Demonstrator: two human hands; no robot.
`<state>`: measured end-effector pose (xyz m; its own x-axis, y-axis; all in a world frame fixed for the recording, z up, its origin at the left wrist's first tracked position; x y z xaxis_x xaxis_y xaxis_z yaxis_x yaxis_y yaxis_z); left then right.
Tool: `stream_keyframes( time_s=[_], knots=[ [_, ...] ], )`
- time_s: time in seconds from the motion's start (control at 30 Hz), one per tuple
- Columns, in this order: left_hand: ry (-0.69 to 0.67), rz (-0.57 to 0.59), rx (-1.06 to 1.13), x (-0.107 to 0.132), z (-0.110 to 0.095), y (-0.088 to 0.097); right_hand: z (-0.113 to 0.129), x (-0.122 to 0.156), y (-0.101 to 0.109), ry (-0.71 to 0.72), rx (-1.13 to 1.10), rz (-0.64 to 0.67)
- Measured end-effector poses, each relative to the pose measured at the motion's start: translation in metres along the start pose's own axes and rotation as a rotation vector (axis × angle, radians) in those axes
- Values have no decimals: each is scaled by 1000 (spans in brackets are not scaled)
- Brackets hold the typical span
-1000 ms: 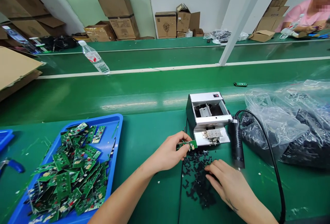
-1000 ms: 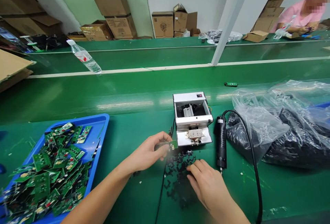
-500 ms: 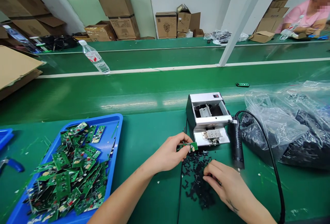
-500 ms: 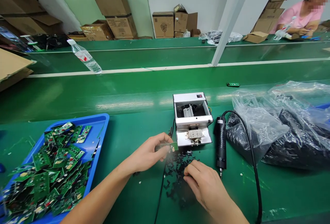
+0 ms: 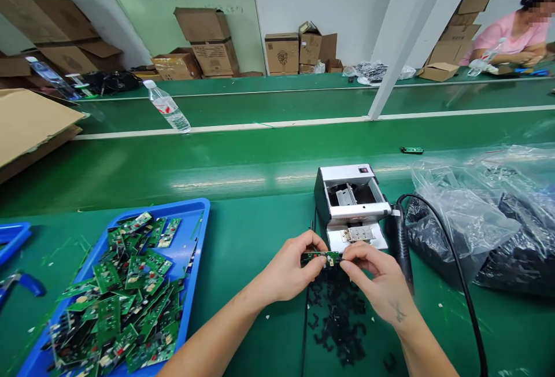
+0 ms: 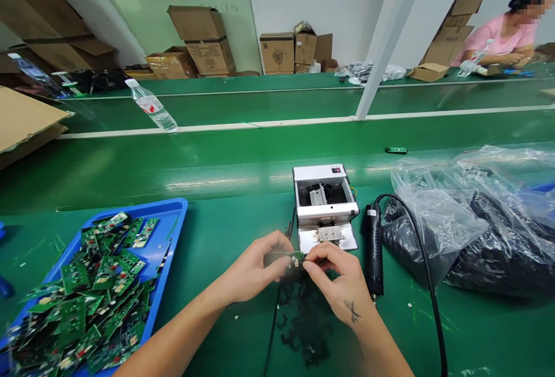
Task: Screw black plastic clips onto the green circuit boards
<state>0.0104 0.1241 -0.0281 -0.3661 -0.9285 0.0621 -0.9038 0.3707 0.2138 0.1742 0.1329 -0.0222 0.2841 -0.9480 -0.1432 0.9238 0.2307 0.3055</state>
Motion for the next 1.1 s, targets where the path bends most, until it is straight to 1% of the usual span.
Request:
stream_keyframes(
  time_s=[0.1, 0.27, 0.43, 0.5, 0.7, 0.83, 0.97, 1.1],
  knots=[
    [-10, -7, -28, 1, 0, 0, -3, 2, 0, -9, 29, 3],
    [-21, -22, -94, 1, -3, 2, -1, 4, 1, 14, 71, -1],
    [-46, -17, -128, 1, -7, 1, 11, 5, 2, 158, 255, -71],
    [-72, -15, -120, 1, -8, 0, 13, 5, 2, 193, 290, -92],
    [-214, -25, -78, -1, -15, 1, 18, 6, 1, 268, 348, -139],
    [-313, -56, -131, -2, -22, 3, 15, 6, 0, 329, 413, -160],
    [-429, -87, -266, -1, -24, 4, 8, 8, -2, 348, 490, -179],
    [-518, -92, -509, 2, -23, 2, 5, 9, -6, 326, 550, -177]
  ],
)
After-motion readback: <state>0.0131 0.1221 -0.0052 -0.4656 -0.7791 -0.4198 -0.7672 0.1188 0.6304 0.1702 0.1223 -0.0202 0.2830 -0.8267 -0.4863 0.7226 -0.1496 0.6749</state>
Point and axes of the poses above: each hand's wrist, its own x-axis away from the middle knuckle, its own y-axis out of the back of the hand, z = x × y, the point moved 8 cm from there along -x, towards the middle knuckle, and after that the axes turned 4 degrees about -y, right-handed, at the moved point
